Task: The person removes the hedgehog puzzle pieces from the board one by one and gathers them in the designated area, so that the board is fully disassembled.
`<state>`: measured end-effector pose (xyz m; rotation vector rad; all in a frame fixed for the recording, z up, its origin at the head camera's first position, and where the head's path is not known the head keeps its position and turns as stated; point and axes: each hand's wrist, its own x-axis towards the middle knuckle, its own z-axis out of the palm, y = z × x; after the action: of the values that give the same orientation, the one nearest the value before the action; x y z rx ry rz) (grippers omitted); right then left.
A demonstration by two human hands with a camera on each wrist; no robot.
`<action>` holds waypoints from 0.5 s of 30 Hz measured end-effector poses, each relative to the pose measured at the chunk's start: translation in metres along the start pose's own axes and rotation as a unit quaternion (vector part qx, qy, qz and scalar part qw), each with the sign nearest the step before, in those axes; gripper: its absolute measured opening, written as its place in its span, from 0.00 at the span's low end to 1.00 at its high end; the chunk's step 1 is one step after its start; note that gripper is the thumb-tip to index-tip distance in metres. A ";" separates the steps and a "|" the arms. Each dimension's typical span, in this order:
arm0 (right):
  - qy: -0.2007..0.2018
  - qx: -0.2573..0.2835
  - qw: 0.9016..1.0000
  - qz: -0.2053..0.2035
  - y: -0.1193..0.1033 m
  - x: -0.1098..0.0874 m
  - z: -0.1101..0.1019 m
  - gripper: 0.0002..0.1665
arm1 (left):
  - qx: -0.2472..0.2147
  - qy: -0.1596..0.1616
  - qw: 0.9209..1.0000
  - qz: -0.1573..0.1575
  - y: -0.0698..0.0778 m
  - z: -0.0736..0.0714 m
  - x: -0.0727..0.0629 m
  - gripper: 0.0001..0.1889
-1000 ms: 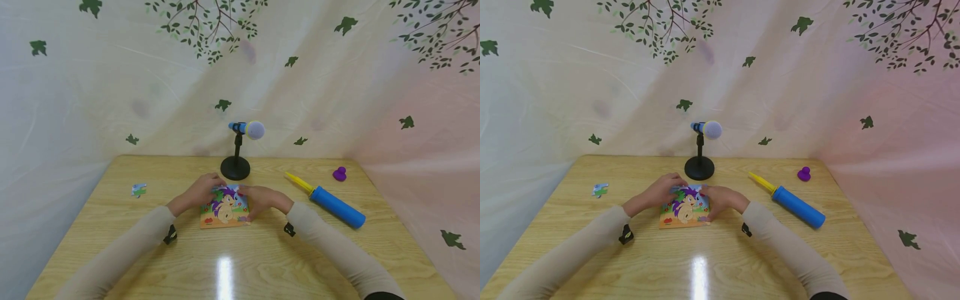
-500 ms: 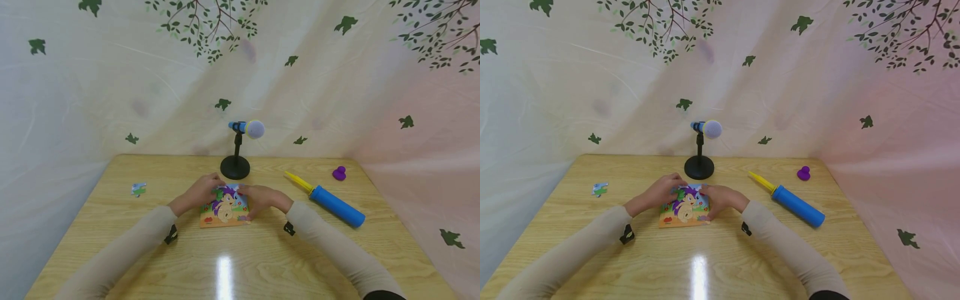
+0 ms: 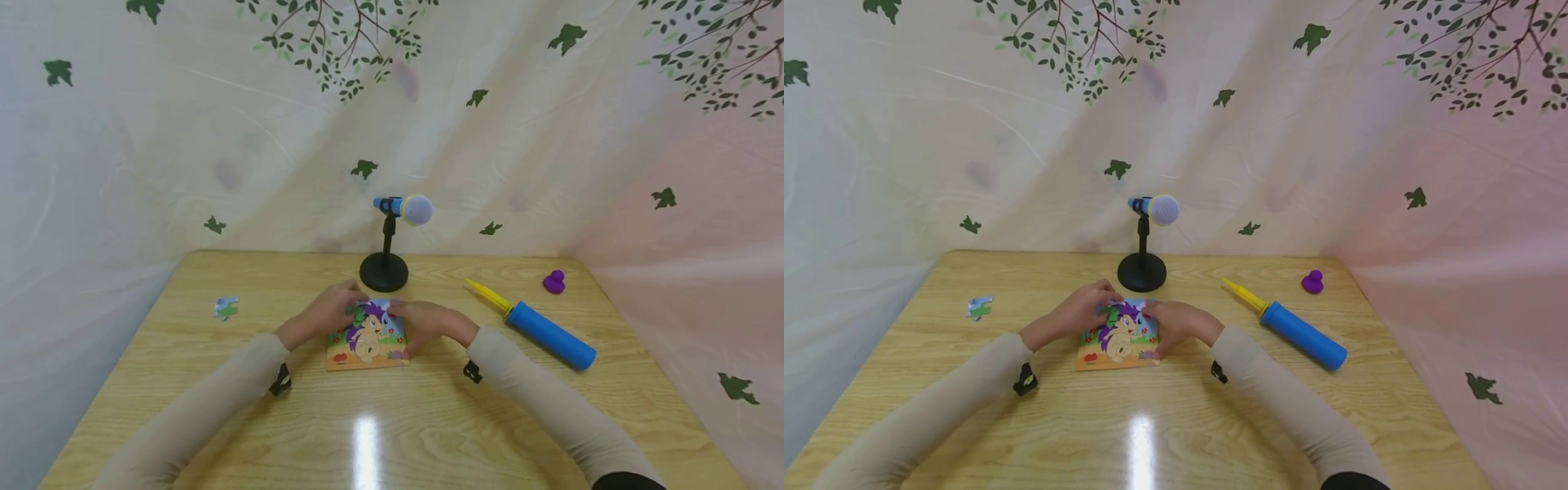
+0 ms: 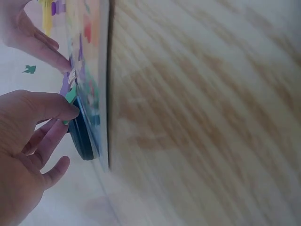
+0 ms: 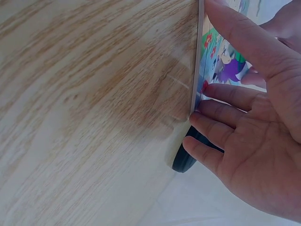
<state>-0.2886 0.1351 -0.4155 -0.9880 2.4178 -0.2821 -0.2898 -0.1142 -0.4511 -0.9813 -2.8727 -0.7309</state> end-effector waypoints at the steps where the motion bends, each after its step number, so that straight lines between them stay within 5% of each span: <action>1: 0.000 -0.003 1.000 -0.001 0.000 0.000 0.000 0.59 | -0.004 0.002 1.000 -0.002 0.001 -0.001 0.000 0.19; 15: 0.002 0.001 1.000 -0.005 0.001 0.001 0.001 0.58 | -0.014 0.023 1.000 -0.009 -0.002 -0.006 -0.008 0.18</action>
<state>-0.2891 0.1355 -0.4173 -0.9992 2.4164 -0.2895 -0.2857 -0.1229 -0.4479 -0.9305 -2.8430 -0.7874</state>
